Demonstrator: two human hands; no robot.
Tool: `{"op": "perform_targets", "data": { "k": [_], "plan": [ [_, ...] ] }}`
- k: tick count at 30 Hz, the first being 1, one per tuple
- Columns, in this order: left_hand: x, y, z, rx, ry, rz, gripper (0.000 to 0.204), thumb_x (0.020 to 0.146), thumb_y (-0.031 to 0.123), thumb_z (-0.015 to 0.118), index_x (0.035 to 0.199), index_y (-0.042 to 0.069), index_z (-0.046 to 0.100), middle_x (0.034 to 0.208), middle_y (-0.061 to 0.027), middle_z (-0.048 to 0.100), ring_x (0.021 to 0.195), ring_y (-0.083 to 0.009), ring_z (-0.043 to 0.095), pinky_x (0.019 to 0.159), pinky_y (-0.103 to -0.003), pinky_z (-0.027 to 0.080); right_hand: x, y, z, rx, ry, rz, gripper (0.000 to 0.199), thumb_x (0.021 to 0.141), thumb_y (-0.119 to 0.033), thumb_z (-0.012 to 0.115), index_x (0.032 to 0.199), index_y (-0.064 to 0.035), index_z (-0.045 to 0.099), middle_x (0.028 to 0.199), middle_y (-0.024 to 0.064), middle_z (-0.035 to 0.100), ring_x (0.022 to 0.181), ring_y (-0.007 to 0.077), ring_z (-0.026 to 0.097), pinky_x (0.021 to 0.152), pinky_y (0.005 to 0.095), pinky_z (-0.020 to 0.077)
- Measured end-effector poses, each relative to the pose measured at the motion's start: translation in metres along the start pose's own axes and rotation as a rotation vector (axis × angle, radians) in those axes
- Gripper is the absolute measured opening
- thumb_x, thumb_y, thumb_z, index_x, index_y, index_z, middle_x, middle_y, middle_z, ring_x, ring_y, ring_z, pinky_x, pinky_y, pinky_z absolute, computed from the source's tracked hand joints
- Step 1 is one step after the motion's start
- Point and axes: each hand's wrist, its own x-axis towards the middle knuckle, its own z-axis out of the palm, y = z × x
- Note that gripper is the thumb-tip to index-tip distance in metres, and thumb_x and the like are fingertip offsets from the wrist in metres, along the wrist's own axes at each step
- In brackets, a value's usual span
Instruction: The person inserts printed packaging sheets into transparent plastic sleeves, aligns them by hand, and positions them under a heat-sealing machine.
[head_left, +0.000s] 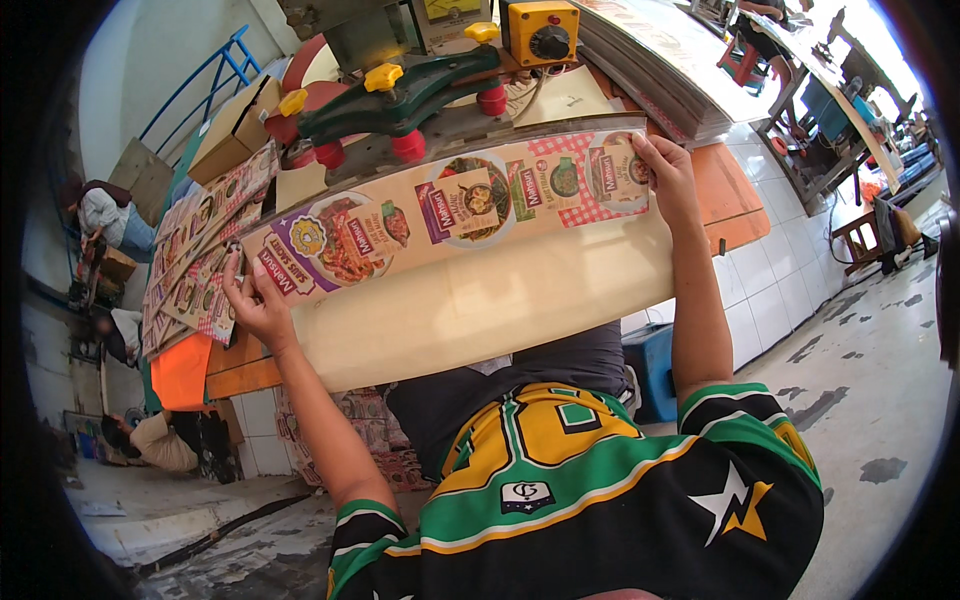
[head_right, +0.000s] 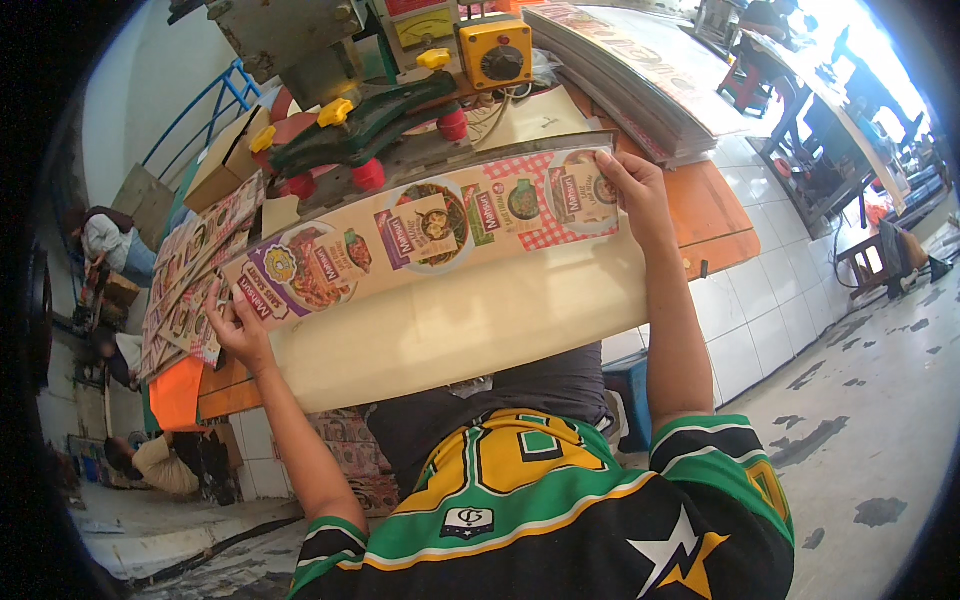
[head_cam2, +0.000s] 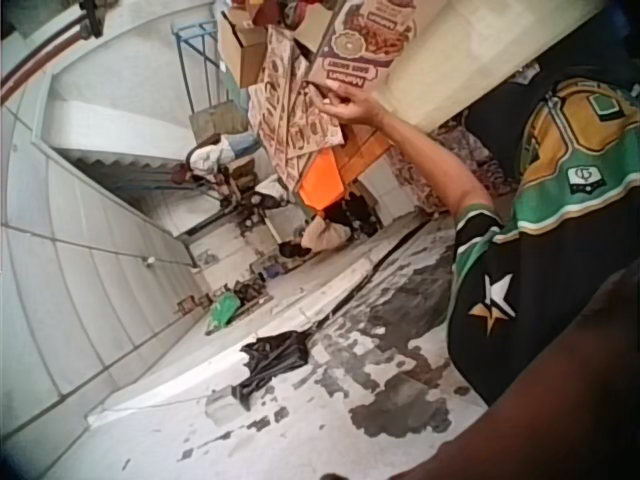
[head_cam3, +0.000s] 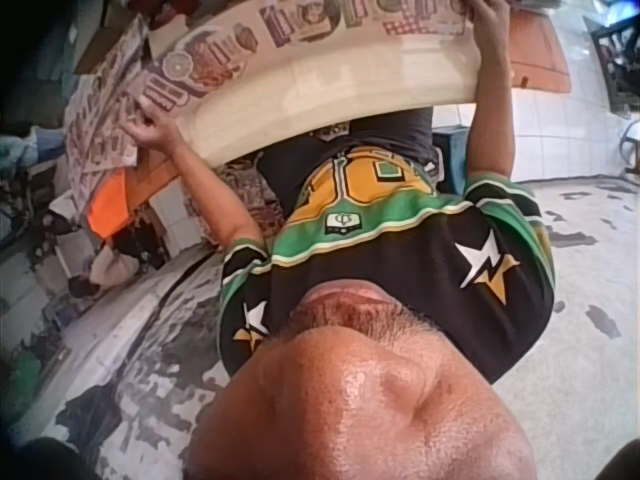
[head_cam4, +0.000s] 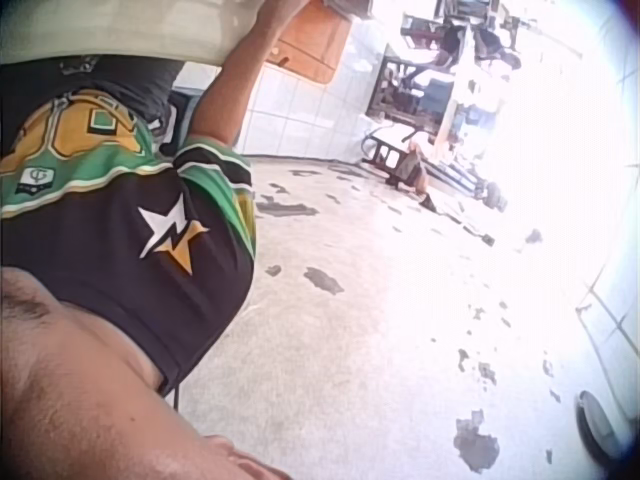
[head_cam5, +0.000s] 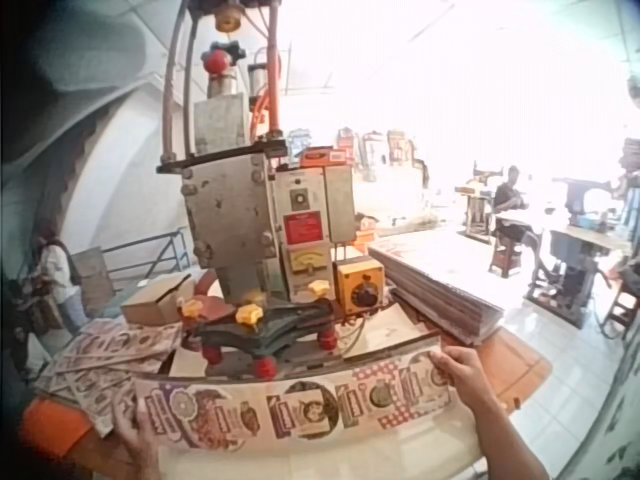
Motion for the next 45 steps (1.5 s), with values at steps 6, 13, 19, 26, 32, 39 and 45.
{"op": "perform_targets", "data": {
  "k": [6, 13, 19, 26, 32, 39, 45],
  "plan": [
    [0.000, 0.000, 0.000, 0.028, 0.012, -0.027, 0.043, 0.104, 0.016, 0.060, 0.142, 0.001, 0.048, 0.114, -0.0204, 0.071, 0.097, -0.0150, 0.068, 0.079, -0.025, 0.053, -0.002, -0.004, 0.003, 0.024, 0.016, 0.015, 0.030, 0.102, -0.034, 0.065, 0.086, -0.0094, 0.073, 0.065, -0.0110, 0.051, 0.055, -0.0016, 0.037, 0.050, 0.0198, 0.0266],
    [0.000, -0.003, 0.000, -0.010, 0.010, -0.001, 0.043, 0.105, 0.017, 0.059, 0.143, 0.001, 0.048, 0.114, -0.0202, 0.071, 0.097, -0.0149, 0.068, 0.080, -0.025, 0.052, -0.002, -0.003, 0.003, 0.040, 0.022, 0.020, 0.029, 0.101, -0.034, 0.066, 0.089, -0.0088, 0.075, 0.065, -0.0112, 0.052, 0.055, -0.0020, 0.037, 0.050, 0.0198, 0.0264],
    [0.000, 0.001, 0.000, -0.006, -0.001, -0.010, 0.043, 0.105, 0.017, 0.060, 0.143, 0.002, 0.048, 0.109, -0.0165, 0.072, 0.089, -0.0104, 0.066, 0.075, -0.023, 0.051, -0.002, -0.004, 0.005, 0.072, 0.024, 0.003, 0.029, 0.101, -0.032, 0.066, 0.088, -0.0086, 0.074, 0.065, -0.0114, 0.051, 0.055, -0.0021, 0.036, 0.049, 0.0197, 0.0252],
    [0.002, 0.000, -0.004, 0.107, -0.034, -0.012, 0.038, 0.105, 0.015, 0.059, 0.139, 0.000, 0.054, 0.111, -0.0118, 0.073, 0.086, -0.0090, 0.065, 0.072, -0.021, 0.049, 0.000, -0.001, 0.001, 0.071, 0.002, -0.011, 0.027, 0.102, -0.031, 0.065, 0.087, -0.0092, 0.073, 0.065, -0.0118, 0.050, 0.055, -0.0024, 0.036, 0.049, 0.0193, 0.0253],
    [0.003, -0.002, 0.000, 0.063, -0.008, 0.107, 0.038, 0.105, 0.013, 0.058, 0.140, 0.000, 0.054, 0.117, -0.0092, 0.072, 0.088, -0.0089, 0.064, 0.074, -0.021, 0.049, -0.001, -0.004, 0.001, 0.116, -0.026, 0.000, 0.027, 0.100, -0.030, 0.069, 0.098, -0.0033, 0.074, 0.075, -0.0062, 0.064, 0.062, -0.0007, 0.051, 0.054, 0.0180, 0.0366],
    [0.000, 0.010, 0.003, 0.000, -0.058, -0.015, 0.044, 0.104, 0.017, 0.061, 0.144, 0.001, 0.050, 0.109, -0.0098, 0.071, 0.087, -0.0092, 0.063, 0.077, -0.021, 0.049, -0.003, -0.002, -0.001, 0.111, -0.023, -0.005, 0.026, 0.101, -0.031, 0.068, 0.103, -0.0052, 0.074, 0.073, -0.0100, 0.059, 0.058, -0.0031, 0.040, 0.050, 0.0175, 0.0264],
    [-0.001, 0.009, 0.005, 0.011, -0.030, -0.060, 0.045, 0.103, 0.022, 0.064, 0.141, 0.000, 0.052, 0.085, -0.0009, 0.063, 0.074, -0.0057, 0.050, 0.067, -0.020, 0.043, -0.001, 0.006, -0.006, 0.092, -0.023, -0.051, 0.023, 0.101, -0.029, 0.068, 0.104, -0.0069, 0.074, 0.069, -0.0118, 0.054, 0.054, -0.0031, 0.031, 0.048, 0.0180, 0.0210]
  ]
}}
